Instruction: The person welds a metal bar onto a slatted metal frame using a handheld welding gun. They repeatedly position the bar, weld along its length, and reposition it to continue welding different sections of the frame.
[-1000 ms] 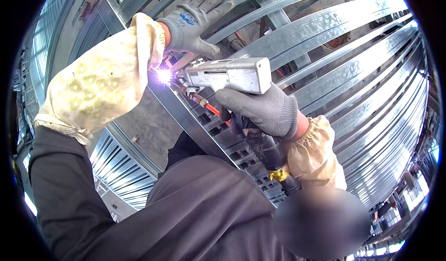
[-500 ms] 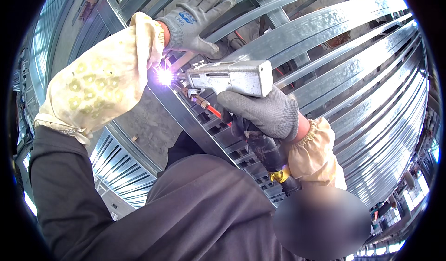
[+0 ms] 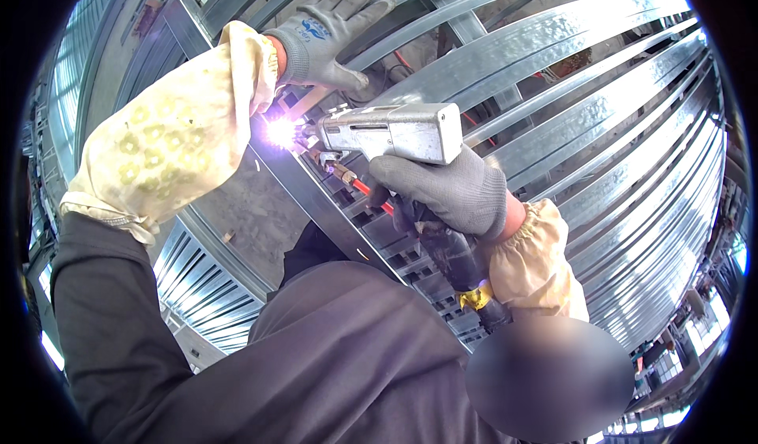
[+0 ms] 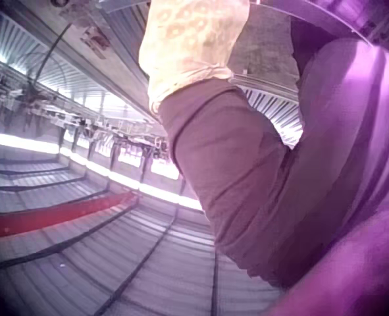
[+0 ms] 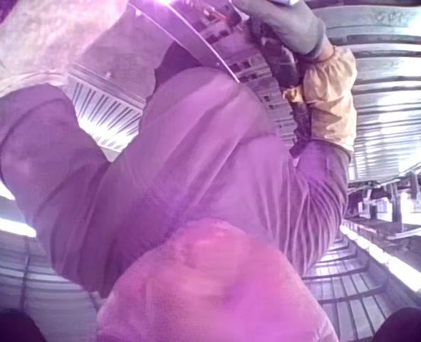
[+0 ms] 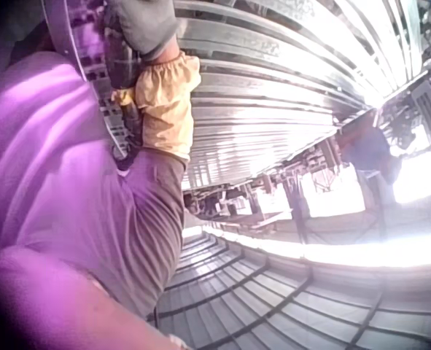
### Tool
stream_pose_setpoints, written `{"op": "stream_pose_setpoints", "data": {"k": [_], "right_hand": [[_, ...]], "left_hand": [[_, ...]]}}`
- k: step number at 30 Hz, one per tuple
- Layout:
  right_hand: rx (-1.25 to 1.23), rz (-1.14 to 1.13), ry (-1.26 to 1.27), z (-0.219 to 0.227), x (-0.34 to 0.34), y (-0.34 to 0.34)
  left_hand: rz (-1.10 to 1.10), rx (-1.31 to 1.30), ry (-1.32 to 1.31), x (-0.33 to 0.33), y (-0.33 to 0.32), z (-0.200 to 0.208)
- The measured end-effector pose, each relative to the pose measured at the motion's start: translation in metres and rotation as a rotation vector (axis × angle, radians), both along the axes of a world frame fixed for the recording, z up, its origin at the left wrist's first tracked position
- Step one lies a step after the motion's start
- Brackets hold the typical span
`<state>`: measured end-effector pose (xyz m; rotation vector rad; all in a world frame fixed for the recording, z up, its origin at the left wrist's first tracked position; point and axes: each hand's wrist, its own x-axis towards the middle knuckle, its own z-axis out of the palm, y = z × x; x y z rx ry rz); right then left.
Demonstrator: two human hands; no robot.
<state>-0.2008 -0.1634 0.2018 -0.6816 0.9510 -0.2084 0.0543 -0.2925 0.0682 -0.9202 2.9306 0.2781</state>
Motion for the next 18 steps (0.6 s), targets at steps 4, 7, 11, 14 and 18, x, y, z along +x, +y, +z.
{"op": "stream_pose_setpoints", "data": {"k": [4, 7, 11, 14, 18], "right_hand": [[0.057, -0.026, 0.026, 0.010, -0.002, 0.006], [0.053, -0.021, 0.065, 0.018, -0.011, 0.016], [0.022, -0.039, 0.041, 0.035, -0.033, 0.045], [0.010, -0.087, 0.013, 0.036, -0.051, 0.071], [0.065, -0.061, 0.018, 0.048, -0.062, 0.085]], "left_hand": [[0.027, -0.020, -0.009, 0.000, 0.005, 0.000], [0.074, -0.024, -0.077, -0.004, 0.011, 0.005], [0.300, -0.009, -0.242, -0.031, 0.029, 0.037], [0.365, 0.083, -0.352, -0.069, 0.053, 0.061], [0.401, 0.109, -0.465, -0.104, 0.083, 0.081]]}}
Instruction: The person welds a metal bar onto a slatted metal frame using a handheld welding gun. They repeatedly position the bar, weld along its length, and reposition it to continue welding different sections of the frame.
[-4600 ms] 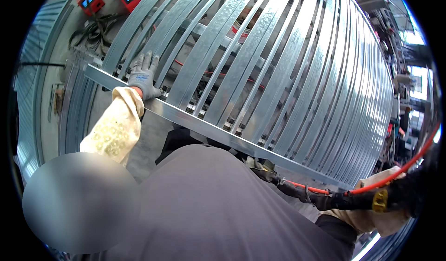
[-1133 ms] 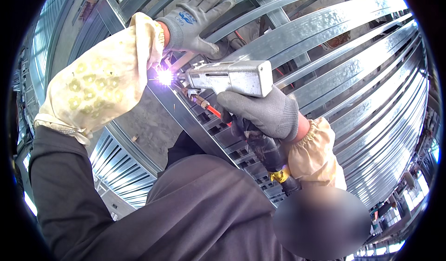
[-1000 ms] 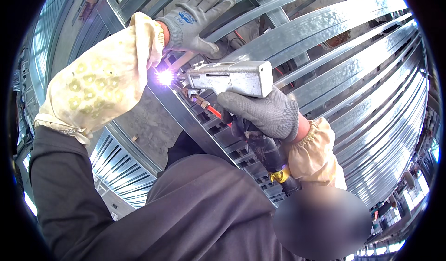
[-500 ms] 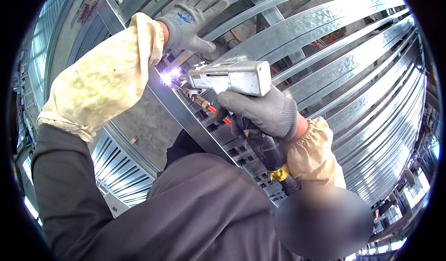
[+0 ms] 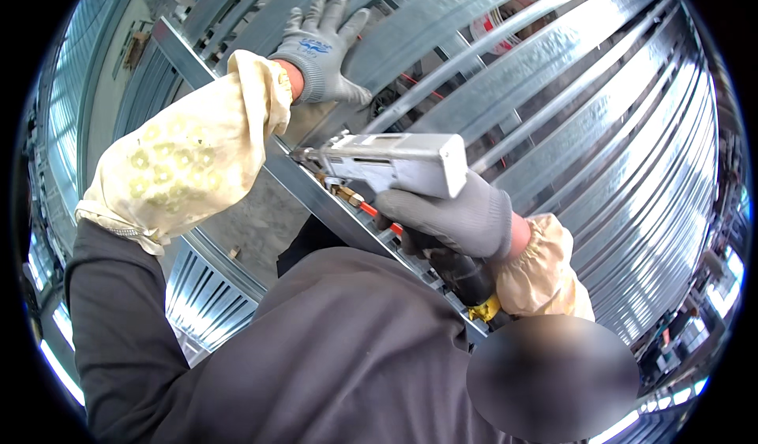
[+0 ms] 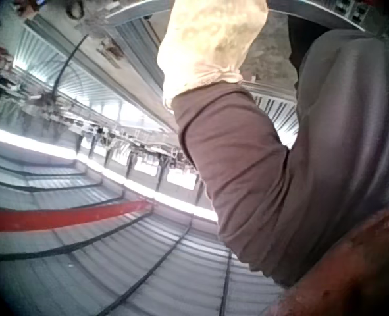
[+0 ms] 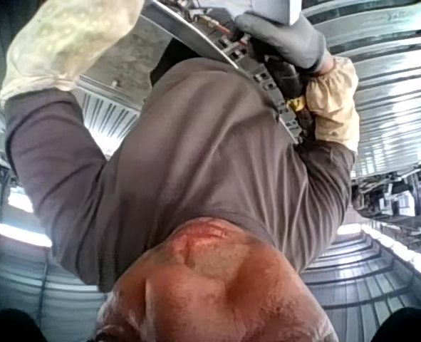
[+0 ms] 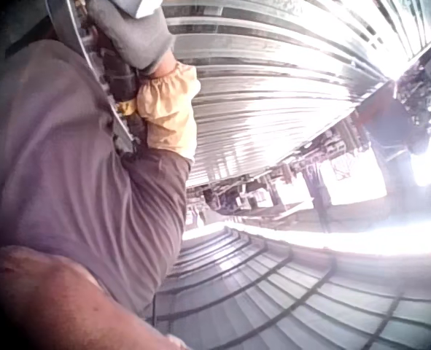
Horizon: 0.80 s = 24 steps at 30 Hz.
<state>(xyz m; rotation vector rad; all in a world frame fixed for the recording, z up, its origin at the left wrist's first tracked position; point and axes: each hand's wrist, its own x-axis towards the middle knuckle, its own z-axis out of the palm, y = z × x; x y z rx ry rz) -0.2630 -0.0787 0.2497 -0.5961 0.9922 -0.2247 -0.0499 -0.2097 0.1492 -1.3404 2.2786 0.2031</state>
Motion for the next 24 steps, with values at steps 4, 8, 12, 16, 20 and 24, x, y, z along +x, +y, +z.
{"op": "stream_pose_setpoints", "data": {"k": [4, 8, 12, 16, 20, 24], "right_hand": [[-0.114, 0.019, 0.021, -0.015, -0.007, 0.011], [-0.141, 0.009, -0.037, -0.024, -0.013, 0.010], [-0.067, 0.018, 0.010, -0.041, -0.030, -0.001], [-0.099, -0.014, -0.024, -0.058, -0.040, -0.003], [-0.154, -0.051, -0.091, -0.069, -0.051, -0.007], [-0.348, -0.043, -0.123, -0.083, -0.050, -0.011]], "left_hand": [[0.024, -0.046, -0.060, -0.010, 0.004, -0.010], [-0.002, -0.060, -0.111, -0.018, 0.005, -0.020], [-0.014, -0.104, -0.058, -0.028, -0.001, -0.046], [0.039, 0.131, -0.133, -0.048, -0.014, -0.031], [0.080, 0.108, -0.117, -0.053, -0.016, -0.035], [0.090, 0.108, -0.118, -0.060, -0.016, -0.019]]}}
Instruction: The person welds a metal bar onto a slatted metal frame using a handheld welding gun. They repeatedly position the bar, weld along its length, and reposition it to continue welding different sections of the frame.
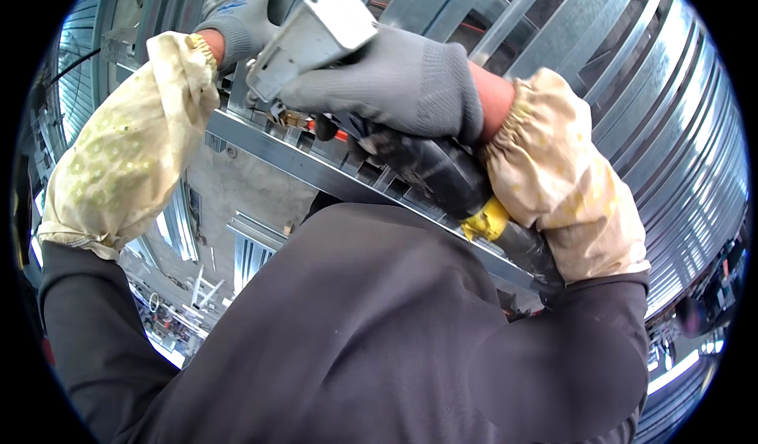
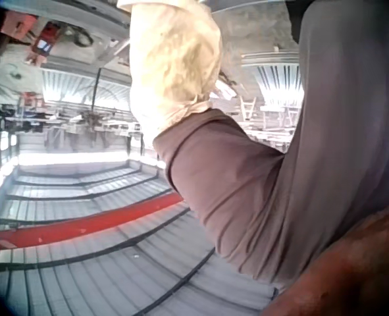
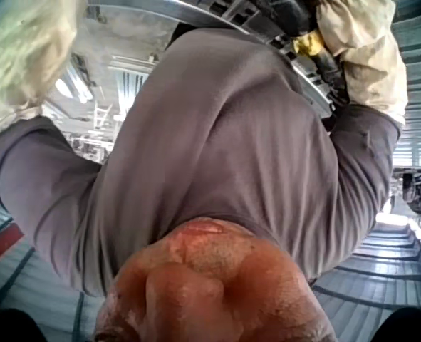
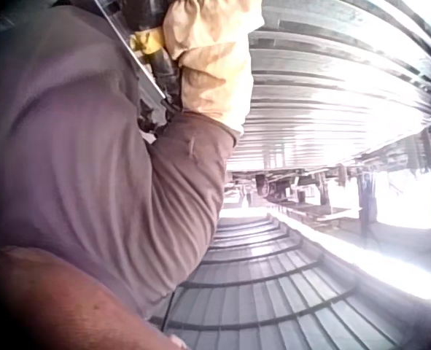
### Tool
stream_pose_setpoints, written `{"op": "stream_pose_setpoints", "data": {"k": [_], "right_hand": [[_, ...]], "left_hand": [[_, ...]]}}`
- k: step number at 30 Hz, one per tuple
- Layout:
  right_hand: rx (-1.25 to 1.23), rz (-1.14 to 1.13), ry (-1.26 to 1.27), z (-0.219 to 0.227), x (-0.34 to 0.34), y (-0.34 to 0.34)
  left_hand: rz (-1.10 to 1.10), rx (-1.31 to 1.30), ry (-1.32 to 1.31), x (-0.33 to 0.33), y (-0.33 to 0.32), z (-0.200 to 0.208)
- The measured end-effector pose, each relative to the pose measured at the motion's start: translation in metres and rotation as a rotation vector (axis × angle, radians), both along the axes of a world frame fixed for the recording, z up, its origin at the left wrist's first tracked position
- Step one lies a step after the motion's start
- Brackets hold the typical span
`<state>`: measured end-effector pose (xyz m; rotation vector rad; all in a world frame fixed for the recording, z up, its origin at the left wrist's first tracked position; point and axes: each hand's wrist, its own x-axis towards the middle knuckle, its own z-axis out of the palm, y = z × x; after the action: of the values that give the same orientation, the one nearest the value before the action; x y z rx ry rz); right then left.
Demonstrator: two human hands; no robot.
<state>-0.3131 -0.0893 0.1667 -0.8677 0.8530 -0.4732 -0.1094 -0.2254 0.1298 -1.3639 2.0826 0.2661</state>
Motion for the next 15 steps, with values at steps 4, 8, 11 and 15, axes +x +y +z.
{"op": "stream_pose_setpoints", "data": {"k": [4, 8, 11, 15], "right_hand": [[-0.042, 0.003, 0.052, -0.008, -0.002, -0.001], [-0.144, -0.020, 0.011, -0.024, -0.002, -0.001], [0.013, -0.033, 0.001, -0.009, 0.005, -0.010], [-0.063, -0.029, -0.152, -0.018, 0.020, -0.017]], "left_hand": [[-0.221, -0.130, 0.174, 0.011, 0.002, -0.014], [-0.668, -0.116, 0.496, 0.017, -0.012, -0.029], [-0.889, -0.081, 0.581, 0.029, -0.042, -0.049], [-1.023, -0.041, 0.587, 0.038, -0.067, -0.044]]}}
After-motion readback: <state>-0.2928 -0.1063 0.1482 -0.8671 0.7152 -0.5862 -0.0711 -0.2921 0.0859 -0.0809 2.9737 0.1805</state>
